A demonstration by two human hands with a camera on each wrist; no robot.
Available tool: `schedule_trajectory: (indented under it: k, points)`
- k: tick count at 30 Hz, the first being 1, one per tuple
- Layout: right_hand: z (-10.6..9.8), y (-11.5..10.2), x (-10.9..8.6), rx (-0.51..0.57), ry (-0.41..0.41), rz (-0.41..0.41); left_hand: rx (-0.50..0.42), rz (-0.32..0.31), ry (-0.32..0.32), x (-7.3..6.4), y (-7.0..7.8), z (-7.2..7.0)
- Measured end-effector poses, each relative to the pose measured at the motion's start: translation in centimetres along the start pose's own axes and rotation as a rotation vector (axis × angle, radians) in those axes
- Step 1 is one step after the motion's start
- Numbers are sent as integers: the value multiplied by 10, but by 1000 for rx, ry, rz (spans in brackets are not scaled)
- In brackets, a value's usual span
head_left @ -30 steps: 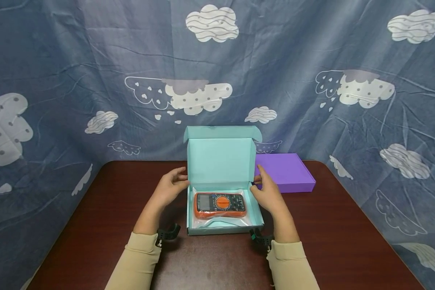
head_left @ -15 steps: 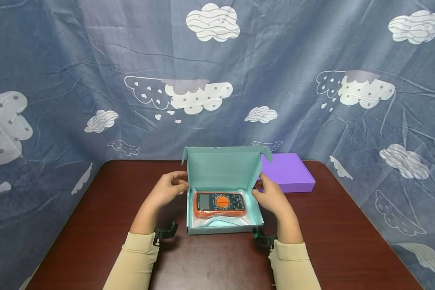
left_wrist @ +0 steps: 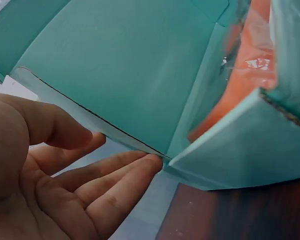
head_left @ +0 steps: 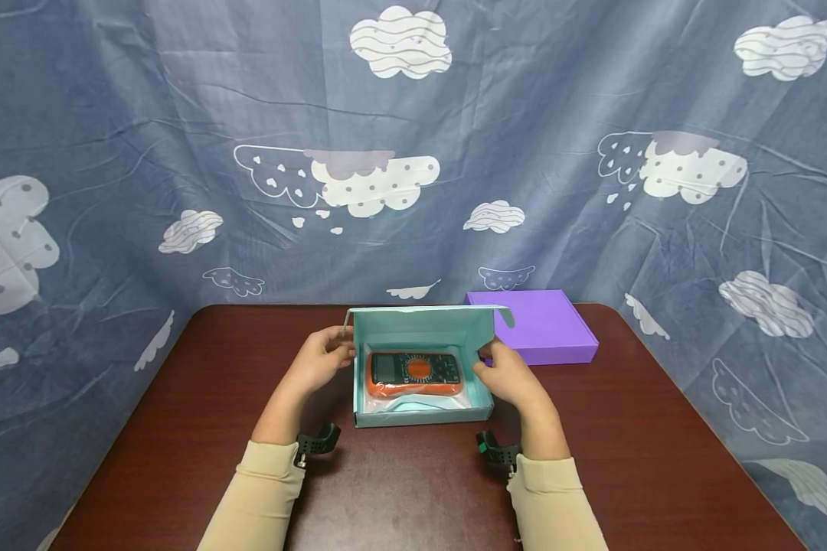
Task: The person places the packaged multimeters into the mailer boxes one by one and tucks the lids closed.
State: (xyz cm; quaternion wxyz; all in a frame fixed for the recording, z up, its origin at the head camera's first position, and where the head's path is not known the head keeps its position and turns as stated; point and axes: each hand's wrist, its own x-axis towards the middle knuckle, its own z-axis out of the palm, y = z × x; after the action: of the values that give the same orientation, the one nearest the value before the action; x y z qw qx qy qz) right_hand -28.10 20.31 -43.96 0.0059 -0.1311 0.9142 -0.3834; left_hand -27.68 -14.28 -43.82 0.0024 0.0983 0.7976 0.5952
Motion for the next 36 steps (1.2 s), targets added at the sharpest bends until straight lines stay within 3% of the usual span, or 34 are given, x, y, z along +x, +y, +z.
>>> schedule_trajectory:
  k: [4,8,14,21,31,36]
  points:
    - [0,2,1,9,-16,16,-28,-15,23,1,-3,1]
    - [-1,2,2,8,-3,-27,-53,-56,35,2,-4,-1]
    - [-1,0,4,29,6,-59,-57,-99,17,2,-2,-5]
    - [-4,6,2,127,-33,-50,-78,-142,1,1,-4,-7]
    - [-5,6,-1,191,-25,-10,-171,-197,114,4,-8,-6]
    - [-6,7,1,275,-8,-49,-210,-218,138,4,-7,-6]
